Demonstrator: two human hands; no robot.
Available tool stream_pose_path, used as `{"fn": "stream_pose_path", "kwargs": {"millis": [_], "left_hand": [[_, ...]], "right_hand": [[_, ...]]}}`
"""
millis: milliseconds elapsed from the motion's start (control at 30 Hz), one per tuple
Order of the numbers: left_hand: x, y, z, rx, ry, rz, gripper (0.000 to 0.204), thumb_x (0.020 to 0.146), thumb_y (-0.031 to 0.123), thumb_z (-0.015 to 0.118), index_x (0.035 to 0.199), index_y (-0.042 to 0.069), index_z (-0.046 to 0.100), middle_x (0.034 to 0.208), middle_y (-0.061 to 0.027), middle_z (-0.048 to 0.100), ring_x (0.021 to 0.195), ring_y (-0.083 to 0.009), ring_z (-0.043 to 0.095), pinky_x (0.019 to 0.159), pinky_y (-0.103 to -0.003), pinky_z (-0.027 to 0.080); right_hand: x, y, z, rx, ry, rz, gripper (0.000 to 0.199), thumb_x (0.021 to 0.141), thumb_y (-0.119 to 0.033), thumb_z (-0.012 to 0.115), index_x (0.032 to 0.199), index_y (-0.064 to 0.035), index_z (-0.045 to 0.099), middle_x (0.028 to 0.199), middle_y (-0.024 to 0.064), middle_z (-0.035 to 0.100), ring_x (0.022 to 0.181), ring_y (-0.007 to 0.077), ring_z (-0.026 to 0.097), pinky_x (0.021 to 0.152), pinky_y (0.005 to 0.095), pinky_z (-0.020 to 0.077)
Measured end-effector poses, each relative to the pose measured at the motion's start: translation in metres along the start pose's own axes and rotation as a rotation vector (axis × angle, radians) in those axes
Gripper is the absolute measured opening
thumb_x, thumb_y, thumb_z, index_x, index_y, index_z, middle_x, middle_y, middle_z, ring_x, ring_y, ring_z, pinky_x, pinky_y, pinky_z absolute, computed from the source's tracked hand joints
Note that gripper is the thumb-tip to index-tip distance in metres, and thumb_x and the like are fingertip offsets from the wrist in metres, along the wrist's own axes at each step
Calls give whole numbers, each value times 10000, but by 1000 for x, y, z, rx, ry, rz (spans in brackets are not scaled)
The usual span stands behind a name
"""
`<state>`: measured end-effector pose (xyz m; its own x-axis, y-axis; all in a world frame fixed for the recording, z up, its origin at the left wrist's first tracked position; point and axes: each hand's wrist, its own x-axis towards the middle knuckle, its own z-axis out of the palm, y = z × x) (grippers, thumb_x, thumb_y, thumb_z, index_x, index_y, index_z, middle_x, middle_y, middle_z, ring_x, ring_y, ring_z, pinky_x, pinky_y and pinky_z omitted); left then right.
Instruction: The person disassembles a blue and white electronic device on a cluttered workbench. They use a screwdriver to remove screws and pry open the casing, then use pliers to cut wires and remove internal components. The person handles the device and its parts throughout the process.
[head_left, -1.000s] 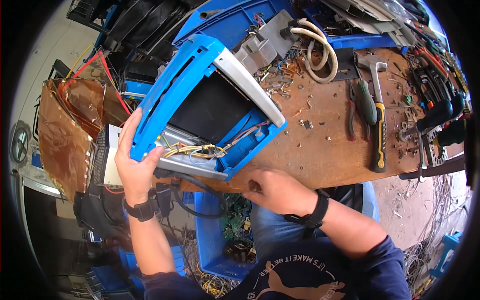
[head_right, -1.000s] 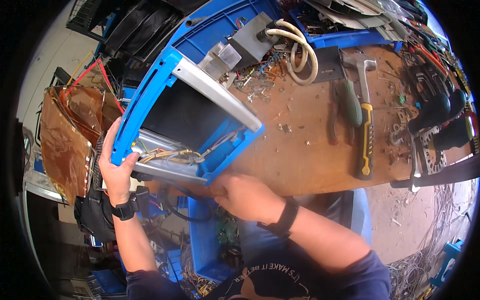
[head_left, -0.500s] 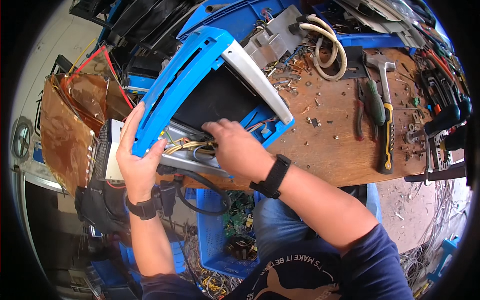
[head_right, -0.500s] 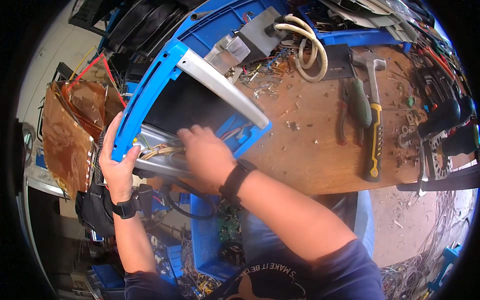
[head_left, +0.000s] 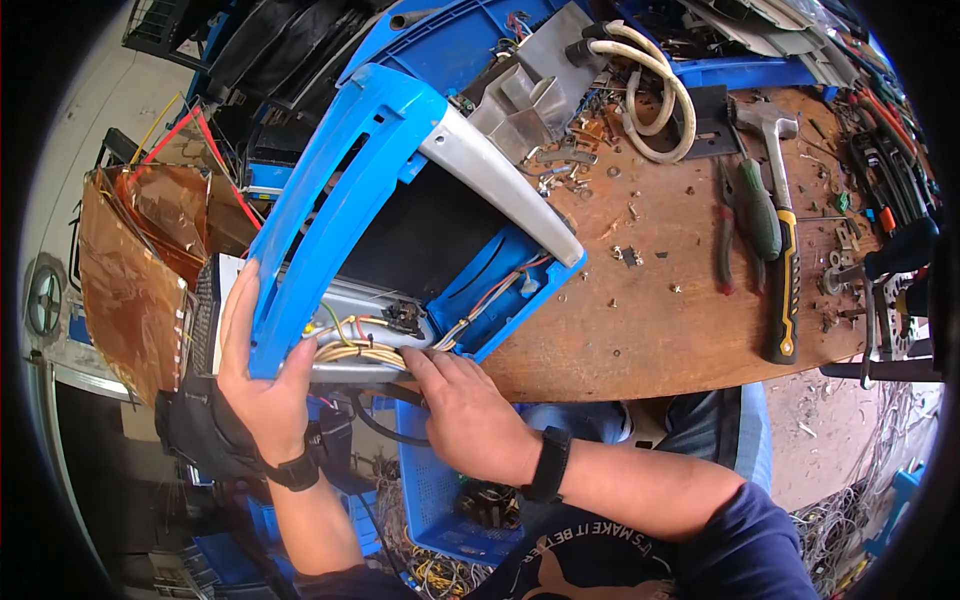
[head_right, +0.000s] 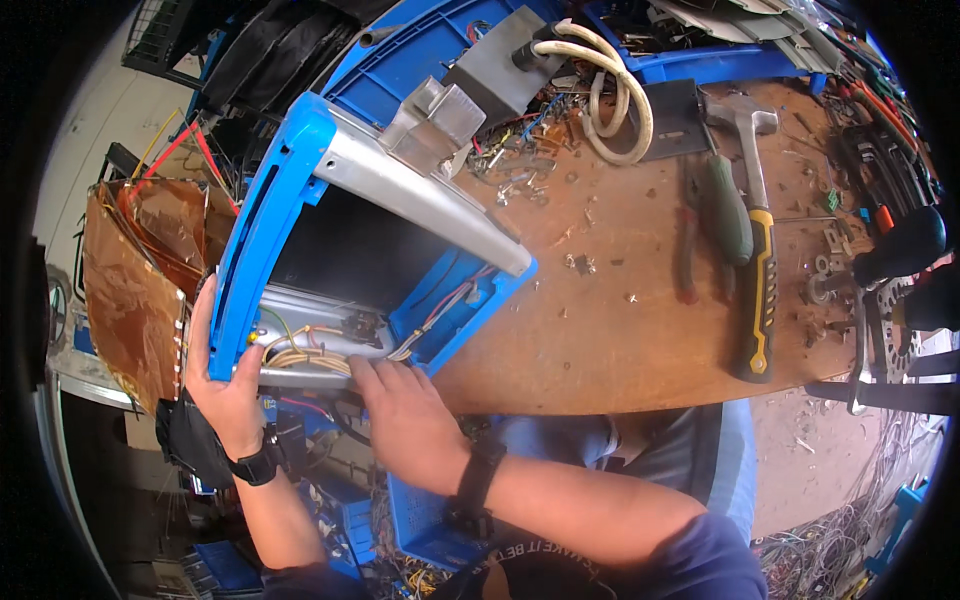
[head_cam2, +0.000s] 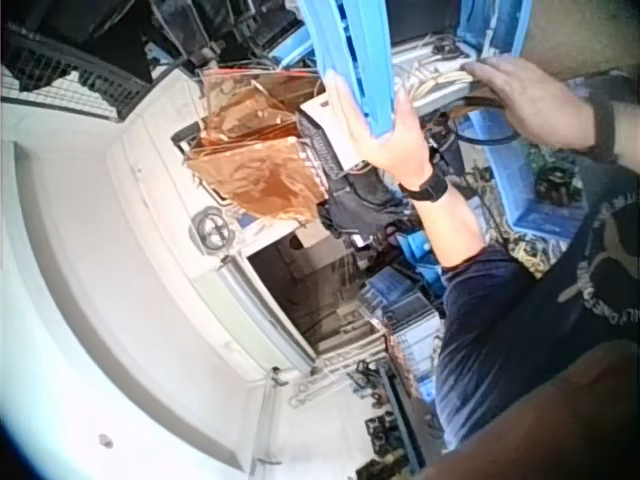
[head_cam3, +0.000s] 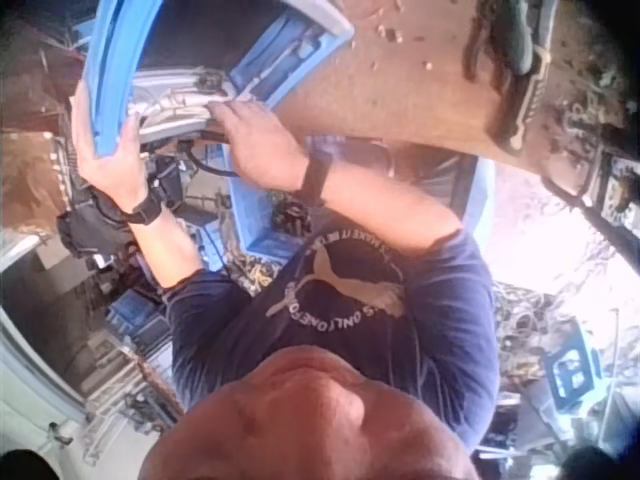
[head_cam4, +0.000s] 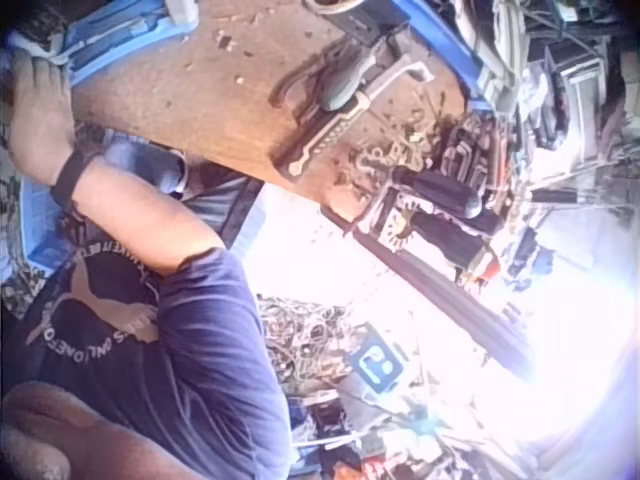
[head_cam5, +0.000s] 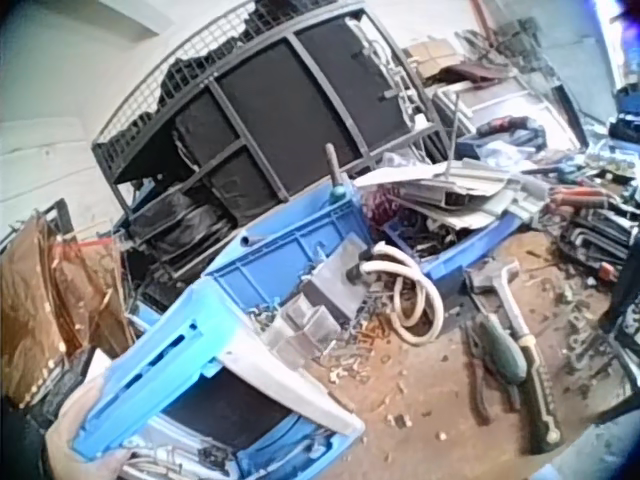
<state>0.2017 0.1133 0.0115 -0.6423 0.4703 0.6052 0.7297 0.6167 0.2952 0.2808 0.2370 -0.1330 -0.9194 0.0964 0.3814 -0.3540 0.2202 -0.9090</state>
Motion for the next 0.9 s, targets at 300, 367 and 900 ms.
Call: {"fn": "stream_pose_path", "kwargs": {"millis": [300, 367, 900], "left_hand": [[-11, 1, -4, 60, 26, 51, 719, 662, 4, 700, 1352, -28, 499, 1392, -218, 500, 1293, -334, 478, 1079, -420, 354], [-12, 0, -3, 67, 32, 58, 714, 671, 28, 712, 1351, -25, 502, 1391, -219, 501, 1295, -335, 476, 1080, -424, 353], [-18, -8, -3, 67, 58, 111, 695, 674, 35, 719, 1340, 4, 520, 1380, -202, 509, 1295, -347, 469, 1077, -445, 357]], "right_hand": [[-2, 3, 0, 38, -48, 46, 632, 709, 66, 513, 1333, 53, 422, 1203, 243, 505, 1089, 415, 490, 981, 463, 407], [3, 4, -4, 66, -81, 81, 621, 706, 68, 508, 1323, 53, 434, 1197, 240, 507, 1080, 415, 491, 976, 462, 408], [0, 14, 4, 159, -48, 55, 500, 701, 90, 502, 1201, 87, 484, 1088, 255, 552, 1046, 411, 522, 939, 456, 422]]}}
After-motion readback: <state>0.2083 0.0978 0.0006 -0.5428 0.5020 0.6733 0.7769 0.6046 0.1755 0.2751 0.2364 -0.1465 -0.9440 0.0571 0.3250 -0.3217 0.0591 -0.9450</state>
